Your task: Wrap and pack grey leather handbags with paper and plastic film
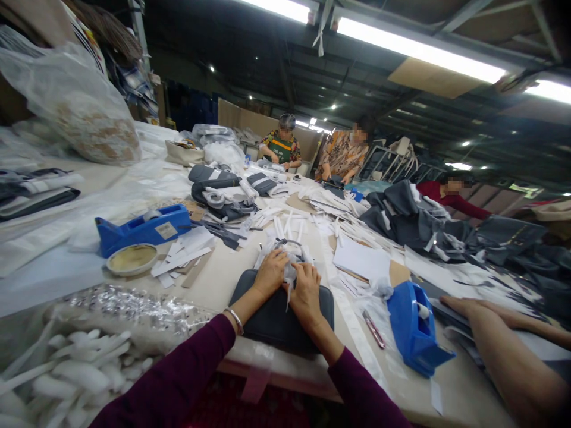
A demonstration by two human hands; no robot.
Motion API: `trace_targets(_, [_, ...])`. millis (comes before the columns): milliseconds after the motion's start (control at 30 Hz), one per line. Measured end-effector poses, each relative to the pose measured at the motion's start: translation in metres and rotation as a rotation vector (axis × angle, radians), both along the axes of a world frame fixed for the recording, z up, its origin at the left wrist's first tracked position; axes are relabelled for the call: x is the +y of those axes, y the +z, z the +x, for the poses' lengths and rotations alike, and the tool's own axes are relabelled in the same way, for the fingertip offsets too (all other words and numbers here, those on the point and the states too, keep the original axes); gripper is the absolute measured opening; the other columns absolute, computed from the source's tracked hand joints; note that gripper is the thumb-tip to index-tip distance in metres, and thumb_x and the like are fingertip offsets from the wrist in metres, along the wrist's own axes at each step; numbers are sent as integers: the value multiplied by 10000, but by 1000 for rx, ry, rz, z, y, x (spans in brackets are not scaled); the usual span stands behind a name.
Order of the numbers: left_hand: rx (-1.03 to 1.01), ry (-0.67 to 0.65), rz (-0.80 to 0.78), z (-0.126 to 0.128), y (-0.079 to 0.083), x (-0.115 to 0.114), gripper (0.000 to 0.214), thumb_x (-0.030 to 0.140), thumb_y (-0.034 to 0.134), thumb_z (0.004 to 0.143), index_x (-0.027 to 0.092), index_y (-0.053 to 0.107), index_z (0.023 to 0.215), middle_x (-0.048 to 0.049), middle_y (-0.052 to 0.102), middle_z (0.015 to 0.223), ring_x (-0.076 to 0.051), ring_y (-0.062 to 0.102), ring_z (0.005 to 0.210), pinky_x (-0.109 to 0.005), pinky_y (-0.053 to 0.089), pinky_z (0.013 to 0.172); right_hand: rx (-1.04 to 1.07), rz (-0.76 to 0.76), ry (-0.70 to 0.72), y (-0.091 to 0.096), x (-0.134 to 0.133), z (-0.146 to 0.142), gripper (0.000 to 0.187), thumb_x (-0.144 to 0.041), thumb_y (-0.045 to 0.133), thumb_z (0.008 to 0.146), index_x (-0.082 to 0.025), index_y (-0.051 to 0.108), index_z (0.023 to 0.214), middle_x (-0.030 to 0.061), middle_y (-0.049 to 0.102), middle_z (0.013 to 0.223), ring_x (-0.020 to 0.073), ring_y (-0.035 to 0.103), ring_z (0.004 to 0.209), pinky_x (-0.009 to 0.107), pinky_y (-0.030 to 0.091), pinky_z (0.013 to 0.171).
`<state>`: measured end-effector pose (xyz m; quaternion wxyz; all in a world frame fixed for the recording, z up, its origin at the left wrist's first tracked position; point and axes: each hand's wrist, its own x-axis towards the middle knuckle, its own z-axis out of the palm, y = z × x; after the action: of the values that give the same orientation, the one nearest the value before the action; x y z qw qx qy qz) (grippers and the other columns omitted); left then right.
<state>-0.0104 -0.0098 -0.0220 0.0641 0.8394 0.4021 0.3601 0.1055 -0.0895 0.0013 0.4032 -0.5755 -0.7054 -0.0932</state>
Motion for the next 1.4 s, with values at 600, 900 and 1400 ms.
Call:
trace_targets(600, [-204, 22, -66, -2, 5, -4, 233, 115, 527, 781, 176, 464, 997, -84, 512, 1050, -210, 517, 975, -377, 455, 890, 133, 12, 263, 5, -21, 2, 166, -180, 498, 885, -225, 590, 754, 12, 607, 760, 179, 581, 806, 345, 450, 862])
trace_targets(900, [-142, -6, -2, 0, 2, -2, 344, -10, 379, 805, 166, 552, 1044, -97, 564, 1160, -212, 449, 1208, -425, 373, 1054, 40, -72, 240, -4, -52, 5, 195, -161, 459, 908, -223, 644, 892, 47, 653, 825, 180, 606, 791, 293, 474, 718])
trace_targets(1400, [19, -29, -2, 5, 5, -7, 253, 171, 503, 837, 160, 621, 1061, -103, 558, 1248, -267, 359, 1287, -478, 300, 1090, -62, -36, 293, -27, -85, -9, 306, -54, 416, 861, -227, 668, 877, 87, 633, 1011, 217, 546, 1111, 398, 518, 880])
